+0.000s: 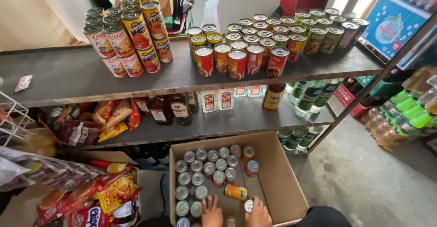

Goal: The recorder is taking canned food items out of a cardboard box and arranging them neatly on a grocery store shelf.

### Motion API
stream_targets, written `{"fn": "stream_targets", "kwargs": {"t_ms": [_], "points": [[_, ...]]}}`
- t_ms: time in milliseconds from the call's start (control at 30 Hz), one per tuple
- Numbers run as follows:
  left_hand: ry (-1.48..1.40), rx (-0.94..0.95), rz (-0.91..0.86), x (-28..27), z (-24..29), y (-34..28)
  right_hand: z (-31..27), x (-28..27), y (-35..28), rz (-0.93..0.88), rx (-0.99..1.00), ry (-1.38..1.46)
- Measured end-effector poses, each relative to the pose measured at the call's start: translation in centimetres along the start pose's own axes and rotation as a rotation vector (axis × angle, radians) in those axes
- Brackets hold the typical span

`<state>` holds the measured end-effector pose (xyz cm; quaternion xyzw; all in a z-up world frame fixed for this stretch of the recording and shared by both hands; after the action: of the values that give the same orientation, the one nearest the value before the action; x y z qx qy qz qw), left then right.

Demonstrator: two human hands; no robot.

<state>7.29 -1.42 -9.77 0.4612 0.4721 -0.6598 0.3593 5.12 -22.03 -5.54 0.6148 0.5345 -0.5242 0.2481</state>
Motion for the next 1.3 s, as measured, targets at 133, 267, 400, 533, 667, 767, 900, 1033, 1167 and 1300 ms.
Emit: {"fn": "stream_targets", "kwargs": {"t_ms": [133,267,400,533,667,767,900,1033,1167,1300], "points": [[-0.021,-0.201,-0.177,-0.7,1.2,0.0,0.2,0.3,0.5,-0.028,-0.02,0.005],[-0.184,-0.405,-0.545,0.8,1.0,-1.5,-0.4,-0.4,-0.3,-0.005,-0.015,0.029],[-0.214,-0.398,-0.554,2.9,0.4,-1.3,-1.3,-2.7,-1.7,0.003,0.009,0.029],[-0.286,-0.309,-0.598,3.3,0.7,-1.6,-1.2,-2.5,-1.4,-0.015,0.009,0.032],[-0.434,-0.519,-0.525,1.5,-0.8,-4.2,-1.2,-2.5,-1.5,-0.041,0.021,0.019],[-0.416,-0.534,-0.419,1.5,-1.6,-3.9,-1.8,-3.0,-1.6,-0.061,0.026,0.015],[-0.392,-0.46,-0.375,2.1,-1.2,-3.8,-2.0,-4.0,-2.5,-0.105,0.01,-0.016],[-0.417,-0.411,-0.264,0.1,-1.1,-3.1,-2.4,-4.4,-1.5,-0.137,0.039,-0.049],[-0.43,-0.375,-0.361,1.8,-1.0,-4.9,-2.5,-5.2,-4.0,-0.13,0.012,-0.041],[-0.488,-0.374,-0.401,1.7,-1.2,-4.0,-2.9,-5.4,-2.6,-0.051,-0.052,-0.01]]}}
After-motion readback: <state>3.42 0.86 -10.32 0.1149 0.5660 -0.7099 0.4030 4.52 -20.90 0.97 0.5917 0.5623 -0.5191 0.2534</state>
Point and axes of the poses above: each hand's wrist, its own y-axis towards the middle knuckle, its own x-axis out of the palm, z = x × y, the point moved 9 cm from there along y, towards the middle knuckle, and after that the axes turned 12 degrees about -z, right-handed, at the moved point
